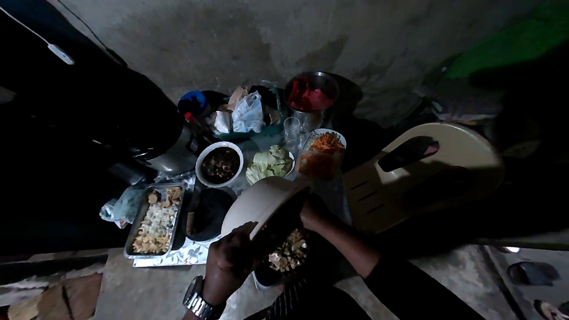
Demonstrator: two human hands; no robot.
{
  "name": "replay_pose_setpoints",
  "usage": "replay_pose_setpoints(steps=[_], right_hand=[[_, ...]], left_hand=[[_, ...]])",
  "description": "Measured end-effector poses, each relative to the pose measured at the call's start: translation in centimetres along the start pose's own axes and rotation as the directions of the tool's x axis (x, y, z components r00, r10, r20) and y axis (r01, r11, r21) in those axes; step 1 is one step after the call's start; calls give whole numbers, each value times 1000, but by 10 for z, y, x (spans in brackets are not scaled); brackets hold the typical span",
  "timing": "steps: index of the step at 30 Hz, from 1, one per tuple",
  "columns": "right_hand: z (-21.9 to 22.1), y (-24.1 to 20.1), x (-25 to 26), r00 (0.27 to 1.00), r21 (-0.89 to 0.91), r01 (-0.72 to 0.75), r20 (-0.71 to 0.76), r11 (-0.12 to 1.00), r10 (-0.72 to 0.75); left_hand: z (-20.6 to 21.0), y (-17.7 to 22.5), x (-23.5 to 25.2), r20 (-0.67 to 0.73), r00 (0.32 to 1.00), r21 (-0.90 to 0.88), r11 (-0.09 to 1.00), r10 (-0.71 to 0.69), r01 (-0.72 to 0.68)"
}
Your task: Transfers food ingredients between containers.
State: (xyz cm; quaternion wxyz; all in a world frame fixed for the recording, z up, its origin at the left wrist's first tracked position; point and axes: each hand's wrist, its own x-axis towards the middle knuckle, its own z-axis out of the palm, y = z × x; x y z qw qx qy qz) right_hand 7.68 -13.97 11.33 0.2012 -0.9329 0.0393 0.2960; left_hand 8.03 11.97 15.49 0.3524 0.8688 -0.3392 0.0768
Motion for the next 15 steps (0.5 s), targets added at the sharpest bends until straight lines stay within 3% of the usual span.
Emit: replay_pose_setpoints(steps=[2,4,10,15], right_hand=[[12,-6,4,998,127,40,-60,991,-32],[-4,-22,-16,999,223,30,5,974,-32],[30,6,-25,994,6,14,111,1000,-14],[47,36,-32,993,-1,26,114,1000,-26]], left_hand=[[0,0,0,-30,1000,14,1000,5,-5],[-1,1,1,-63,998,71,997,-6,10],[-2,0,-2,-85,995,160,985,-57,70],[-7,0,-3,-76,997,205,978,-15,30]])
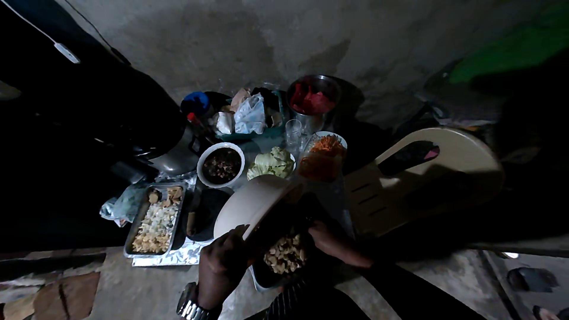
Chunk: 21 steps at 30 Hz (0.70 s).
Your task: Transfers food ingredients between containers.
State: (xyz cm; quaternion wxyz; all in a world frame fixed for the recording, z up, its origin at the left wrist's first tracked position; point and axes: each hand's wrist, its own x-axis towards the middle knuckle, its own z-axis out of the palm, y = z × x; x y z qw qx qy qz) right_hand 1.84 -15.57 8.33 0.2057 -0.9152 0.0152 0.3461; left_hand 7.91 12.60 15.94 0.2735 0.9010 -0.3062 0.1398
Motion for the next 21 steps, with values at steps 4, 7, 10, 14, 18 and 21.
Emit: replay_pose_setpoints(steps=[4,7,10,14,18,21], right_hand=[[-33,-12,-11,995,29,-61,-73,998,63],[-59,-32,-5,987,47,-74,-141,996,80],[-46,-32,30,949,91,55,-316,994,-24],[-46,-52,39,975,261,97,-217,960,-40],[-71,-76,-5,998,285,64,3,957,-67],[-36,-60,1,990,429,72,-140,900,-12]], left_hand=[[-10,3,4,7,999,2,999,46,-46],[-12,6,6,18,996,-32,996,82,-82],[-14,9,7,22,995,-45,994,96,-95],[-16,13,7,-18,994,-37,994,105,-106],[-16,14,8,-44,998,20,998,55,-54],[-12,13,8,-43,998,45,998,49,-47]])
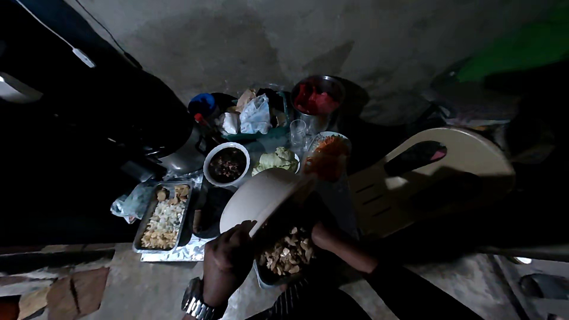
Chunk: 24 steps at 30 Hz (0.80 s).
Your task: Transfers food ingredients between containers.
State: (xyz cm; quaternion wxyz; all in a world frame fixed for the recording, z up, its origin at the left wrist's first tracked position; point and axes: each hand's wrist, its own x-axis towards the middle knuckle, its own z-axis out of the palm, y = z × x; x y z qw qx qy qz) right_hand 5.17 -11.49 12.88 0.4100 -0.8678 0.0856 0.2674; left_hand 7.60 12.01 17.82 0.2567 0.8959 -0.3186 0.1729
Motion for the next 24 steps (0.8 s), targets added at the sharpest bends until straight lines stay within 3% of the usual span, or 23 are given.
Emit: replay_pose_setpoints(steps=[1,2,4,5,7,10,13,16,19,22,24], right_hand=[[15,26,5,993,-43,67,-98,997,-71],[25,67,10,952,-197,224,-165,955,-257],[-3,55,-5,998,-400,15,59,916,9],[-14,43,-8,992,-422,-72,64,904,109],[-29,34,-3,987,-385,-160,-80,909,140],[-36,52,22,957,-293,-65,-289,954,-24],[-27,59,35,984,-118,-106,-154,987,88],[8,91,30,996,-262,-81,-46,962,72],[8,95,5,998,-336,-38,32,941,51],[-19,65,-4,994,-321,-108,-4,941,113],[-30,55,10,992,-259,-89,-106,962,63]], left_hand=[[1,-1,0,1,1000,1,1000,5,-5],[0,-1,1,9,1000,4,1000,7,-7],[-4,0,6,27,999,16,1000,21,-21],[-5,1,10,33,999,15,999,35,-35],[-7,3,15,47,997,-6,998,61,-60],[-8,4,17,57,995,-37,996,80,-78],[-10,6,18,33,997,-66,996,63,-60],[-11,8,18,5,999,-41,998,48,-48],[-12,7,18,-4,999,-5,999,46,-46],[-14,7,20,8,998,-21,998,57,-57],[-14,7,21,20,996,-48,995,89,-88]])
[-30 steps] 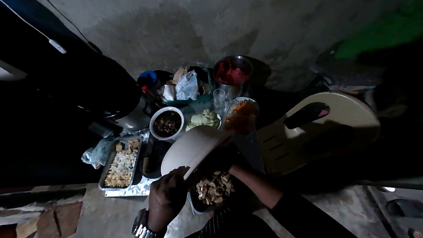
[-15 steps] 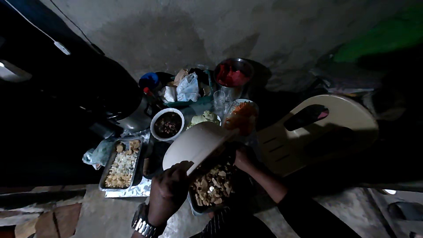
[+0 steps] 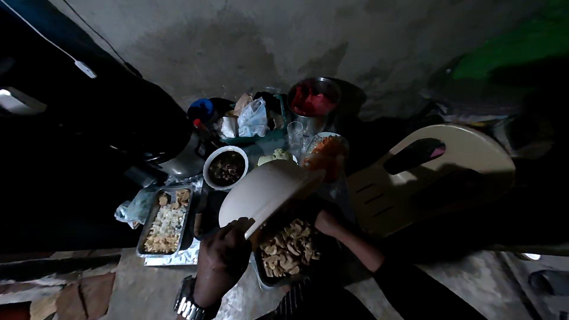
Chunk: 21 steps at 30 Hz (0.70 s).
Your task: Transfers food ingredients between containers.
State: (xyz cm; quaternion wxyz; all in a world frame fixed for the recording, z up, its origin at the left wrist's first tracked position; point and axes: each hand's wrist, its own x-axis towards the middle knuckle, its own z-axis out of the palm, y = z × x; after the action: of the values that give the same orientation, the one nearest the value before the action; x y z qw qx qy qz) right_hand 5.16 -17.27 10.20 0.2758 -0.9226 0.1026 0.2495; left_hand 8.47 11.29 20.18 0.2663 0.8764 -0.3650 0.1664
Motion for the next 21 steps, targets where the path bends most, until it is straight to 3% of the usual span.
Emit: replay_pose_setpoints(steps=[2,6,8,11,13,14,16,18,19,21], right_hand=[[-3,-9,24,997,-1,56,-57,998,-56],[17,-22,37,991,85,69,110,994,-78],[34,-12,23,991,165,100,78,981,-114],[28,10,-12,974,12,201,102,979,-201],[13,12,-25,980,-85,150,144,985,-137],[2,9,-29,988,-98,135,84,986,-127],[-21,1,-32,966,-92,172,-179,981,-186],[-39,-5,-18,851,-153,226,-450,962,-271],[-45,-6,-8,823,-178,205,-500,962,-268],[-52,-7,6,912,-118,120,-379,986,-156]], left_hand=[[0,2,1,10,999,-26,999,31,-30],[2,7,5,-17,998,-44,998,54,-54],[4,6,6,-33,999,-26,999,25,-26],[8,7,5,-38,999,25,1000,-9,10],[7,8,7,-25,999,43,998,-38,39],[6,9,10,-13,998,42,997,-61,61],[2,8,16,13,995,39,995,-97,96],[-2,7,23,33,992,44,992,-119,117],[-6,7,28,46,989,35,990,-138,137],[-16,12,38,81,979,-4,983,-185,186]])
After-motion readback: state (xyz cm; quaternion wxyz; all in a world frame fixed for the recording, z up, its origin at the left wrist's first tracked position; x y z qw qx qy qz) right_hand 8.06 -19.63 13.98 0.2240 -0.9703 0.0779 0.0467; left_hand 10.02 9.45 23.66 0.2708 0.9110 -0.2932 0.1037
